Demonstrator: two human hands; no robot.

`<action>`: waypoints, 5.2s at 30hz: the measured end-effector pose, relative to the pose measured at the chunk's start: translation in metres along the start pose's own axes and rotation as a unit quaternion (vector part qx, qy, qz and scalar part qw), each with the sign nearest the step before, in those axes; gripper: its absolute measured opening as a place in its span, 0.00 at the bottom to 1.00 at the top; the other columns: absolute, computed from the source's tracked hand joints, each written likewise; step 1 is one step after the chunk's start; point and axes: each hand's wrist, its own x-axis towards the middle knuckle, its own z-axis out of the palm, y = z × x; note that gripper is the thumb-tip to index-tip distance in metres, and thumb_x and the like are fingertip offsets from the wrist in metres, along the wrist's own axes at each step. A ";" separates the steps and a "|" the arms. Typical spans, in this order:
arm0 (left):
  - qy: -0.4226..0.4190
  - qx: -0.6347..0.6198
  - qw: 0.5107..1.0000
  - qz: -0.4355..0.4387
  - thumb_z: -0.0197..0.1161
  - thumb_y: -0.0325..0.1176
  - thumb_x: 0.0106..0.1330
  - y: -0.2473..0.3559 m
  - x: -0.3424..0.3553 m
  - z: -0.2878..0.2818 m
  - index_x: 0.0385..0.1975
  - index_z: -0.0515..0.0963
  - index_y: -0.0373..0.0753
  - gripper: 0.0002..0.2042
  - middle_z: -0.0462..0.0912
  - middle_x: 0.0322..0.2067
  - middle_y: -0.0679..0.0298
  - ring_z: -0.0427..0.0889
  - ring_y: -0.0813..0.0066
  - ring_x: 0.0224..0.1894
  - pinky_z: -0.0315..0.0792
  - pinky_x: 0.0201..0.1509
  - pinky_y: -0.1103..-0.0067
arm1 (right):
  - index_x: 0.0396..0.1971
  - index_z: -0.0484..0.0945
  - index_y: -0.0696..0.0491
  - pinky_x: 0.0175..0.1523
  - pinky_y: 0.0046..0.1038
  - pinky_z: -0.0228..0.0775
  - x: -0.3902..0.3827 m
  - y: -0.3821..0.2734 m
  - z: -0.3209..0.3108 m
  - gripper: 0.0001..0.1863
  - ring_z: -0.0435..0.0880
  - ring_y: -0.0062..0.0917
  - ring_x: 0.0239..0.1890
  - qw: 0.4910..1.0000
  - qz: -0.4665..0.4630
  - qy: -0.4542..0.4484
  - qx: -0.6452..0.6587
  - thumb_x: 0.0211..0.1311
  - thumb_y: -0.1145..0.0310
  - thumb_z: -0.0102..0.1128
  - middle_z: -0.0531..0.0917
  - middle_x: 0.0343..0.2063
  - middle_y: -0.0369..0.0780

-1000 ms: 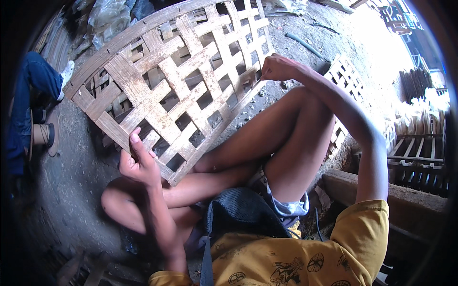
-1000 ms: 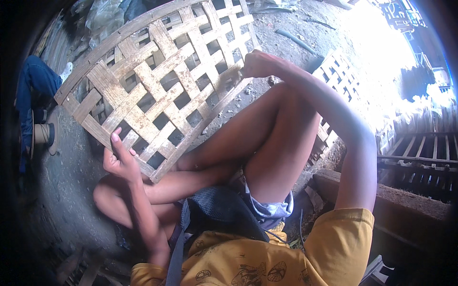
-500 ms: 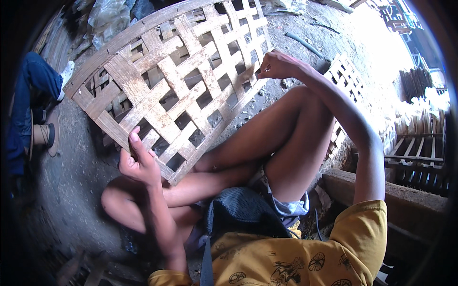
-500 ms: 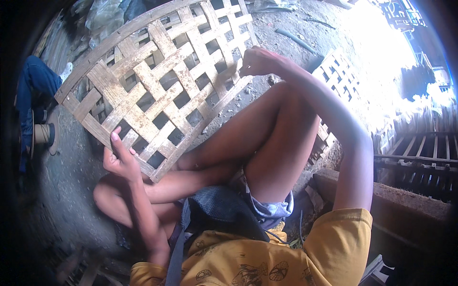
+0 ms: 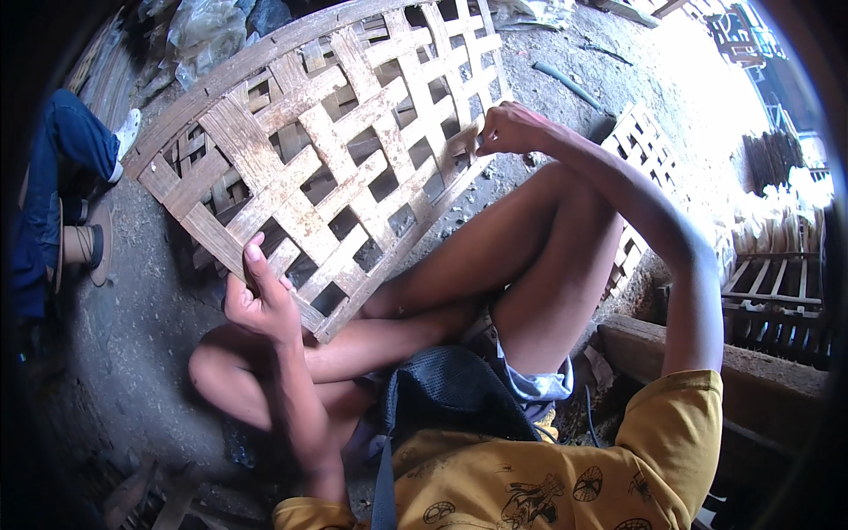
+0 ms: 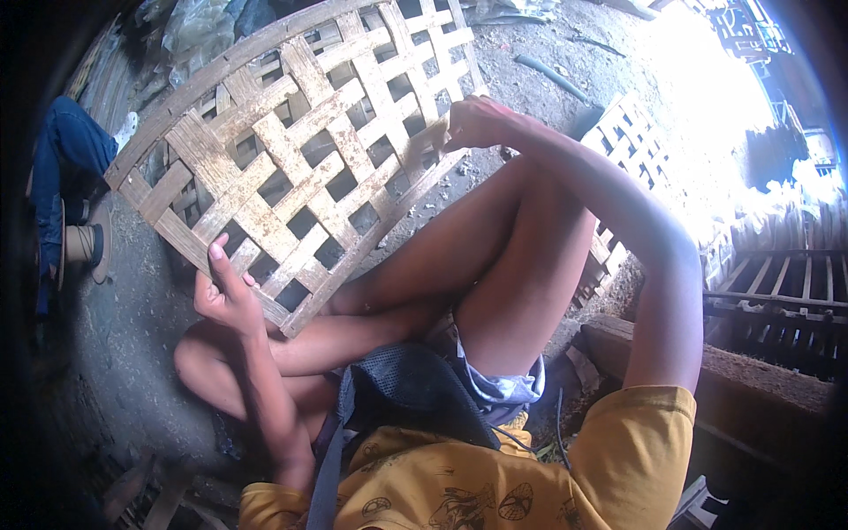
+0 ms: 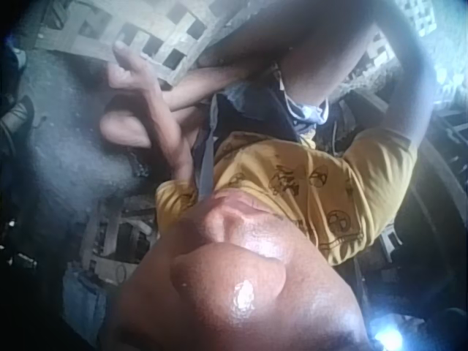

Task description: The person sits on the floor and uses a small tool to scrape and smooth the surface of a wooden lattice panel. They hold the panel with one hand and work methodically across its surface, then place the panel down and cover it with a plastic sheet.

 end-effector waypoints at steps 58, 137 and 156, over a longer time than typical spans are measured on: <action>-0.011 -0.023 0.999 -0.020 0.59 0.34 0.77 0.011 -0.001 0.003 0.43 0.85 0.29 0.13 0.83 0.24 0.68 0.67 0.89 0.18 0.60 0.19 0.85 | 0.28 0.84 0.46 0.58 0.37 0.56 -0.003 0.032 -0.012 0.13 0.80 0.25 0.48 0.979 -0.130 0.113 -0.108 0.55 0.53 0.75 0.84 0.33 0.31; -0.024 -0.010 1.000 -0.008 0.60 0.33 0.77 0.006 -0.002 0.002 0.44 0.85 0.28 0.13 0.84 0.24 0.67 0.69 0.88 0.18 0.60 0.19 0.84 | 0.27 0.85 0.45 0.57 0.37 0.56 -0.001 0.046 -0.009 0.12 0.82 0.25 0.45 0.978 -0.050 0.153 -0.132 0.44 0.56 0.74 0.85 0.29 0.32; -0.022 -0.027 0.999 -0.002 0.59 0.32 0.77 0.009 -0.004 0.005 0.46 0.85 0.29 0.13 0.87 0.30 0.66 0.68 0.89 0.19 0.60 0.19 0.85 | 0.32 0.88 0.45 0.57 0.36 0.56 -0.002 0.050 -0.008 0.16 0.81 0.26 0.44 0.995 -0.006 0.046 -0.085 0.49 0.51 0.71 0.86 0.34 0.34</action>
